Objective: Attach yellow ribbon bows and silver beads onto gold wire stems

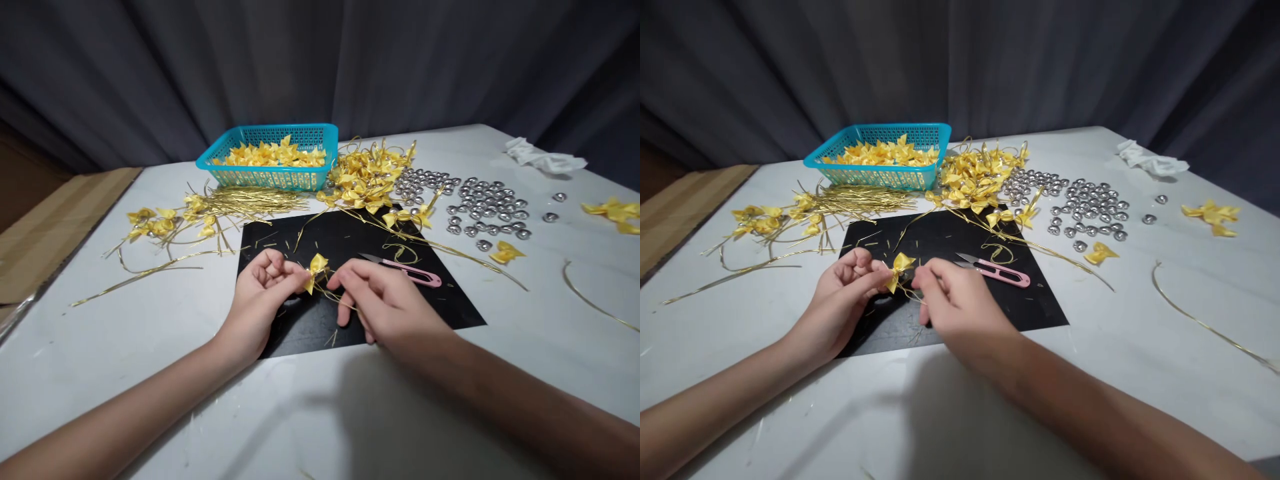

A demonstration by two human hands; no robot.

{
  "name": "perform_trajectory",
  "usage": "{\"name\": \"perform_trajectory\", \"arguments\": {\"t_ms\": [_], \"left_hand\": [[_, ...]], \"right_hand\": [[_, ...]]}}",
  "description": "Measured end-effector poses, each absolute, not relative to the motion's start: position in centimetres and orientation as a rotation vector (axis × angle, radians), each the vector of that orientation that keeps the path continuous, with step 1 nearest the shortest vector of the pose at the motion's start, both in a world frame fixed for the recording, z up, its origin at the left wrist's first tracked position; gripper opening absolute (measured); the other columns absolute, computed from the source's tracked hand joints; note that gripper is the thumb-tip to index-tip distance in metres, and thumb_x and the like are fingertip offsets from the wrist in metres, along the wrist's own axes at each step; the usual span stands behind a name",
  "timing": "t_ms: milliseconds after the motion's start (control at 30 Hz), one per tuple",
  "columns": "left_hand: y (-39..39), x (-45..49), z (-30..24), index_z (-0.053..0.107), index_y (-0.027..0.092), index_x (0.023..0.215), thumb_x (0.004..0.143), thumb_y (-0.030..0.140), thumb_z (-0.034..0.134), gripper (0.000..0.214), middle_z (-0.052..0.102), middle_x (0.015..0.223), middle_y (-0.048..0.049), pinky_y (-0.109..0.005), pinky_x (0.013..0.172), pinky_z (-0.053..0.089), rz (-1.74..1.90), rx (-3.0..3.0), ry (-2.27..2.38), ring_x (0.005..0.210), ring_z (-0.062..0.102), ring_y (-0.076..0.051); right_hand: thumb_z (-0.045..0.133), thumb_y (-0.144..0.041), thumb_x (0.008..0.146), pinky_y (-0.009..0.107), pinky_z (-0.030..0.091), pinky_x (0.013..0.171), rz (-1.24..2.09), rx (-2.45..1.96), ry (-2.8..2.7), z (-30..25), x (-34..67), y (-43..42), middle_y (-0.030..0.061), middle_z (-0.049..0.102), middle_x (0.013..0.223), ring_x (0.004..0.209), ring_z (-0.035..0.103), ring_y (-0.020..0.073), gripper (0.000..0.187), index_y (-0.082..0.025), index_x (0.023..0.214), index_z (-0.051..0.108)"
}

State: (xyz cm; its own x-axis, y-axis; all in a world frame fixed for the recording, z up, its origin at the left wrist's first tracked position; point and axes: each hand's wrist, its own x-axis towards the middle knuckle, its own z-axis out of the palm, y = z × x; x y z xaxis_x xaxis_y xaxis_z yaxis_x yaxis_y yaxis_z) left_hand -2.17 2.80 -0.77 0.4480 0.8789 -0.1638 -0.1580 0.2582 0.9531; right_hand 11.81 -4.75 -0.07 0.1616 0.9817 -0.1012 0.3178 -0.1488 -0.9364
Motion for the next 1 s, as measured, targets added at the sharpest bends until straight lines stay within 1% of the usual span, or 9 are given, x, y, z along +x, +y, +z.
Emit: {"name": "perform_trajectory", "arguments": {"t_ms": [167, 267, 333, 400, 467, 567, 733, 867, 1000], "left_hand": [[3.0, -2.1, -0.7, 0.036, 0.019, 0.066, 0.065, 0.012, 0.071, 0.035, 0.060, 0.061, 0.0071, -0.014, 0.059, 0.041, 0.846, 1.061, 0.847, 0.058, 0.052, -0.005], [3.1, -2.1, -0.7, 0.036, 0.019, 0.065, 0.064, 0.014, 0.071, 0.035, 0.060, 0.060, 0.0075, -0.015, 0.058, 0.040, 0.847, 1.071, 0.852, 0.057, 0.052, -0.005], [3.2, -2.1, -0.7, 0.036, 0.019, 0.065, 0.065, 0.014, 0.070, 0.035, 0.060, 0.061, 0.0072, -0.015, 0.059, 0.040, 0.853, 1.071, 0.855, 0.057, 0.052, -0.005], [3.2, -2.1, -0.8, 0.035, 0.019, 0.065, 0.065, 0.012, 0.070, 0.035, 0.061, 0.061, 0.0069, -0.015, 0.058, 0.040, 0.860, 1.071, 0.855, 0.057, 0.052, -0.005], [3.2, -2.1, -0.9, 0.035, 0.020, 0.066, 0.066, 0.011, 0.069, 0.035, 0.061, 0.060, 0.0071, -0.014, 0.057, 0.040, 0.860, 1.083, 0.842, 0.056, 0.052, -0.005], [3.1, -2.1, -1.0, 0.035, 0.020, 0.067, 0.067, 0.009, 0.069, 0.036, 0.061, 0.060, 0.0077, -0.013, 0.057, 0.040, 0.845, 1.103, 0.814, 0.056, 0.052, -0.004], [3.1, -2.2, -1.0, 0.035, 0.020, 0.067, 0.068, 0.009, 0.069, 0.036, 0.062, 0.062, 0.0071, -0.013, 0.058, 0.042, 0.831, 1.131, 0.806, 0.057, 0.053, -0.004], [3.1, -2.3, -1.1, 0.034, 0.019, 0.067, 0.068, 0.009, 0.070, 0.037, 0.062, 0.063, 0.0069, -0.014, 0.058, 0.042, 0.821, 1.154, 0.799, 0.057, 0.053, -0.004], [3.0, -2.3, -1.2, 0.034, 0.019, 0.067, 0.068, 0.009, 0.069, 0.037, 0.062, 0.063, 0.0069, -0.013, 0.056, 0.041, 0.814, 1.184, 0.803, 0.056, 0.051, -0.004]], "right_hand": [[0.056, -0.022, 0.078, 0.017, 0.022, 0.033, 0.883, -1.816, -1.392, 0.9, 13.6, -4.4, 0.0011, 0.065, 0.061, 0.036, 0.037, 0.0047, 0.008, -0.016, 0.077, 0.061], [0.061, -0.021, 0.074, 0.018, 0.017, 0.032, 0.742, -1.877, -1.508, 1.5, 14.1, -4.5, -0.0011, 0.062, 0.056, 0.034, 0.031, 0.0036, 0.009, -0.017, 0.080, 0.065], [0.060, -0.023, 0.075, 0.019, 0.016, 0.031, 0.732, -1.905, -1.540, 1.9, 14.3, -4.6, -0.0021, 0.058, 0.051, 0.033, 0.032, 0.0042, 0.009, -0.017, 0.075, 0.067], [0.059, -0.021, 0.076, 0.018, 0.021, 0.032, 0.686, -1.903, -1.545, 2.2, 14.6, -4.5, -0.0018, 0.061, 0.054, 0.035, 0.037, 0.0046, 0.010, -0.017, 0.074, 0.068], [0.060, -0.017, 0.076, 0.019, 0.029, 0.037, 0.566, -1.905, -1.555, 2.2, 14.9, -4.4, -0.0004, 0.066, 0.066, 0.038, 0.042, 0.0051, 0.010, -0.017, 0.081, 0.069], [0.062, -0.015, 0.075, 0.022, 0.036, 0.046, 0.362, -1.937, -1.659, 2.0, 15.3, -4.3, 0.0011, 0.068, 0.070, 0.046, 0.050, 0.0084, 0.014, -0.016, 0.087, 0.070], [0.055, -0.014, 0.081, 0.024, 0.040, 0.058, 0.202, -1.881, -1.919, 2.3, 16.1, -4.5, 0.0031, 0.064, 0.077, 0.066, 0.057, 0.0130, 0.014, -0.017, 0.075, 0.067], [0.052, -0.024, 0.085, 0.025, 0.040, 0.058, 0.183, -1.899, -2.042, 2.8, 16.2, -4.8, 0.0049, 0.060, 0.087, 0.069, 0.057, 0.0143, 0.014, -0.017, 0.087, 0.064], [0.051, -0.027, 0.087, 0.025, 0.038, 0.058, 0.174, -1.888, -2.141, 2.8, 16.3, -4.9, 0.0029, 0.060, 0.083, 0.068, 0.058, 0.0141, 0.018, -0.022, 0.092, 0.068]]}}
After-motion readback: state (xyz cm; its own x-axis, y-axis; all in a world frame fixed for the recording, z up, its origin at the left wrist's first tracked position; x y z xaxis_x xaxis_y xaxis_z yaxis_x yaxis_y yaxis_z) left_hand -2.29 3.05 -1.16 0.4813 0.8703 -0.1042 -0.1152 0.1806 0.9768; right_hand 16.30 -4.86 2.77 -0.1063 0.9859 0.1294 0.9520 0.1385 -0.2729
